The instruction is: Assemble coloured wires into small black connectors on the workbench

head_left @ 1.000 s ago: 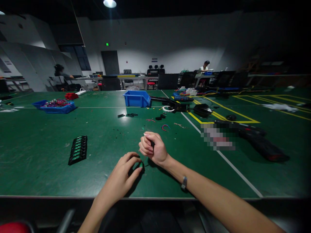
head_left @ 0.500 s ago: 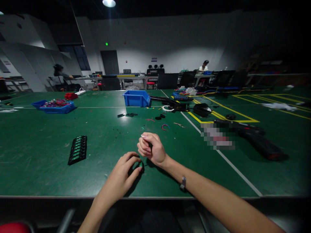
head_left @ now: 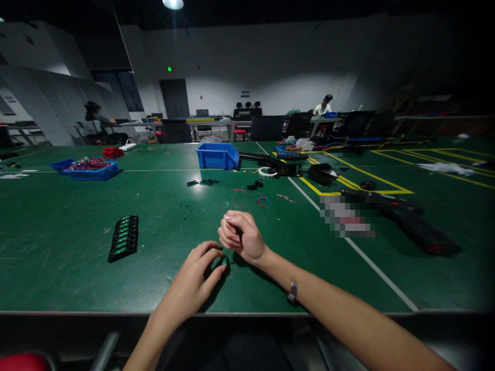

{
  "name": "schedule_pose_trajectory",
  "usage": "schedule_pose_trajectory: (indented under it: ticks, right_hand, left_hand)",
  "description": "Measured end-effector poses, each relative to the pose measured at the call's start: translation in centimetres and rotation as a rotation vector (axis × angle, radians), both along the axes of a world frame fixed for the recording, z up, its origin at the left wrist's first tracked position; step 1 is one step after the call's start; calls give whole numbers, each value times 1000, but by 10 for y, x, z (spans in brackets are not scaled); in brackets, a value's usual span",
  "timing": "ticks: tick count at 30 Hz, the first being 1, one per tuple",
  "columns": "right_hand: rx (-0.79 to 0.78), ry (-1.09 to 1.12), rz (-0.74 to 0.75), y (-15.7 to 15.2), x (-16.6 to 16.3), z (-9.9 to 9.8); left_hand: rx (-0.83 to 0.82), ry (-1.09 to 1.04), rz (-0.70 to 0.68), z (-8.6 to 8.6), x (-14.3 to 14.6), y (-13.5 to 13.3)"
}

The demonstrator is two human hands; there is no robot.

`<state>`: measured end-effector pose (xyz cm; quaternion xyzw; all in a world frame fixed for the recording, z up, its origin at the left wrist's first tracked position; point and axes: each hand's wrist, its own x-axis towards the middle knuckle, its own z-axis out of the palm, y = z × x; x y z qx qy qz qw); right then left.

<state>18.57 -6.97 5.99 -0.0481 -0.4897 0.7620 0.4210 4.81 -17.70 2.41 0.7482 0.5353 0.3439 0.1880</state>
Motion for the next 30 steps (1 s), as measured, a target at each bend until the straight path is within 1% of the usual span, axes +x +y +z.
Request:
schedule_pose_trajectory:
  ticks: [7, 14, 18, 30]
  right_hand:
    - [14, -23, -21, 0, 0, 1]
    - [11, 2, 4, -1, 0, 1]
    - [12, -27, -1, -1, 0, 0]
    - [68, -51, -17, -5, 0, 1]
  left_hand:
    - [18, -9, -7, 0, 0, 0]
    - [-1, 3, 2, -1, -1, 0]
    - [10, 6, 3, -1, 0, 1]
    - [-1, 2, -1, 0, 0, 1]
